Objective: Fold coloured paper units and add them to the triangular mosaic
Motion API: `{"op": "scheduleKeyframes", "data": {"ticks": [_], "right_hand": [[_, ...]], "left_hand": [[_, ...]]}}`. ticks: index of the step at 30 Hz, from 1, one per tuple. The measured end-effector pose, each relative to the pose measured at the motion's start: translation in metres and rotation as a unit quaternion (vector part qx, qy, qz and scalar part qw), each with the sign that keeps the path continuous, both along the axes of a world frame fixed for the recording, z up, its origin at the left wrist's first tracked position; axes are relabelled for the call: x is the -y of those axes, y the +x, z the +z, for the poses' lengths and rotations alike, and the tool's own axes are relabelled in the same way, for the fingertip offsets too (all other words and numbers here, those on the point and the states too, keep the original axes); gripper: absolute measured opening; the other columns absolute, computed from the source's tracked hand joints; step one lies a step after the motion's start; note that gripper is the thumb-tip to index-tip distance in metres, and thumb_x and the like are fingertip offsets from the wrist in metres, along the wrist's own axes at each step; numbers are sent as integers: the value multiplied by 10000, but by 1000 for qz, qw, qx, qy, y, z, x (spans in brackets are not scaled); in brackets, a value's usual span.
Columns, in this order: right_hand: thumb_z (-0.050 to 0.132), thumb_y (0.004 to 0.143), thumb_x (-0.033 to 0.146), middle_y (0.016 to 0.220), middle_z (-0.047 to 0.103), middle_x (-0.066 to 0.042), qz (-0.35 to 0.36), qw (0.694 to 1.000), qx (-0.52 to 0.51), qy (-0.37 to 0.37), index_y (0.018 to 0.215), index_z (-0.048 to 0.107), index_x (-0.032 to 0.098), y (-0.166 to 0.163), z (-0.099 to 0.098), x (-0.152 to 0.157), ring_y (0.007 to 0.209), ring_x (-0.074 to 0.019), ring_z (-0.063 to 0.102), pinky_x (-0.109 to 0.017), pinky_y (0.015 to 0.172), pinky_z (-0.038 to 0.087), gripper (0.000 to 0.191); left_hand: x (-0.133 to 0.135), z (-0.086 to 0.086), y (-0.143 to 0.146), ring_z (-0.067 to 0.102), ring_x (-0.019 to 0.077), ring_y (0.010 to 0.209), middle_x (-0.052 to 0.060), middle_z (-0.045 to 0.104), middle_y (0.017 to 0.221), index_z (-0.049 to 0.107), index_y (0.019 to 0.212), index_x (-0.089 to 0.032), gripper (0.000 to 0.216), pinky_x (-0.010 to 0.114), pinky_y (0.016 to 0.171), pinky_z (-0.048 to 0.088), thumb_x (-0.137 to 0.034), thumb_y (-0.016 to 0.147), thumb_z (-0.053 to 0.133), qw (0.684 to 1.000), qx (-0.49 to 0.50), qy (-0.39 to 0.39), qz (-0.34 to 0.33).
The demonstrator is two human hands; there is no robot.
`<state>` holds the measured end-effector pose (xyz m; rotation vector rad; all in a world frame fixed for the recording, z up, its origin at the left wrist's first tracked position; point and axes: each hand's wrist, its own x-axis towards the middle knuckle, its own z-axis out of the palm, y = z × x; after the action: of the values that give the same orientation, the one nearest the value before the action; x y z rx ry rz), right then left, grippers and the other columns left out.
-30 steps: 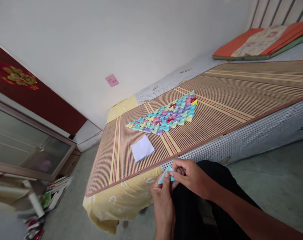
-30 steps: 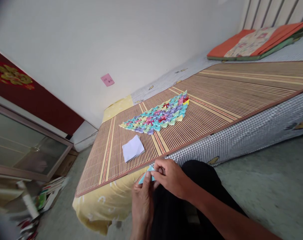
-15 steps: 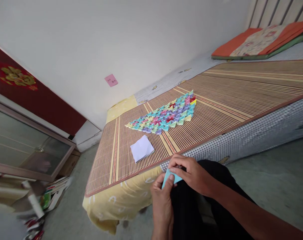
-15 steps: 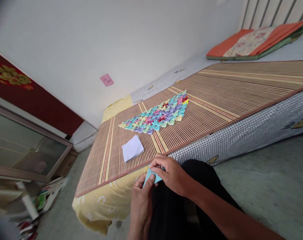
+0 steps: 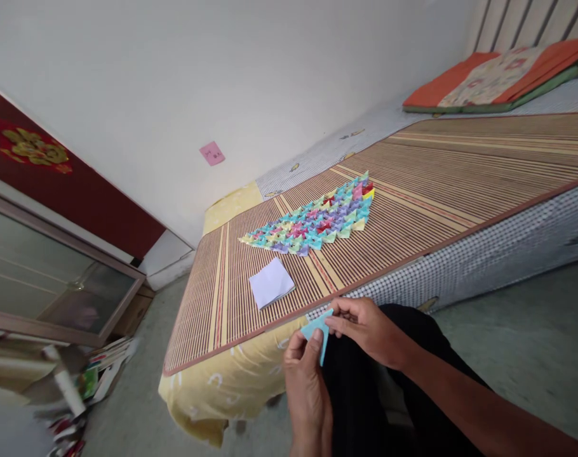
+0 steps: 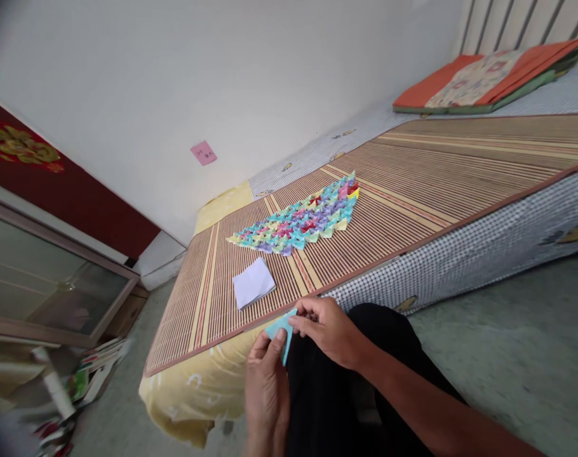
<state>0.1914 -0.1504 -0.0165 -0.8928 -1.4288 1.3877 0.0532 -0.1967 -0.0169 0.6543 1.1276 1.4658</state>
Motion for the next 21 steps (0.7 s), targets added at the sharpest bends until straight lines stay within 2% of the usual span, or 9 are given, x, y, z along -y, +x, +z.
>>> {"op": "scheduleKeyframes", "data": {"ticks": [5,8,12,14,17,21], "right_hand": [[591,933,371,625,418,46,-5,998,29,57,682,511,189,9,11,-1,607,-124,416,-269,579,331,320],[607,925,363,616,405,48,4,997,26,69,651,485,189,11,10,0,608,-121,401,-272,583,322,347],[575,949,435,550,380,53,-16,999,-13,25,576,414,200,5,-4,-3,543,-112,377,-273,542,308,470],[530,972,510,538,384,53,-10,1000,-21,9,577,421,202,2,-11,-6,526,-112,386,-270,529,308,513],[483,975,610,564,497,27,47,999,-19,4,641,536,183,3,-16,-9,545,-131,486,-266,543,359,544],[652,906,556,632,634,-1,146,989,-16,-31,691,602,163,9,-15,-6,573,-140,579,-259,575,413,451]], "left_hand": [[5,7,-7,480,108,599,-30,587,635,623,694,-171,272,232,613,406,-327,766,834,991,-80,-8,-103],[7,9,-10,484,120,626,-17,586,653,622,690,-167,272,248,636,408,-329,771,825,986,-100,-6,-136],[8,10,-7,470,116,625,-7,593,650,647,669,-156,266,247,637,384,-312,739,850,982,-102,-16,-159],[7,8,-5,474,114,628,-3,606,653,658,665,-151,268,244,647,386,-319,729,857,986,-85,-18,-142],[3,5,-2,450,101,600,-21,569,606,633,621,-152,315,229,628,379,-338,708,872,997,-33,-17,-74],[-4,1,-1,464,98,568,-23,553,581,618,612,-154,325,224,588,381,-319,687,887,997,62,-18,-44]]}}
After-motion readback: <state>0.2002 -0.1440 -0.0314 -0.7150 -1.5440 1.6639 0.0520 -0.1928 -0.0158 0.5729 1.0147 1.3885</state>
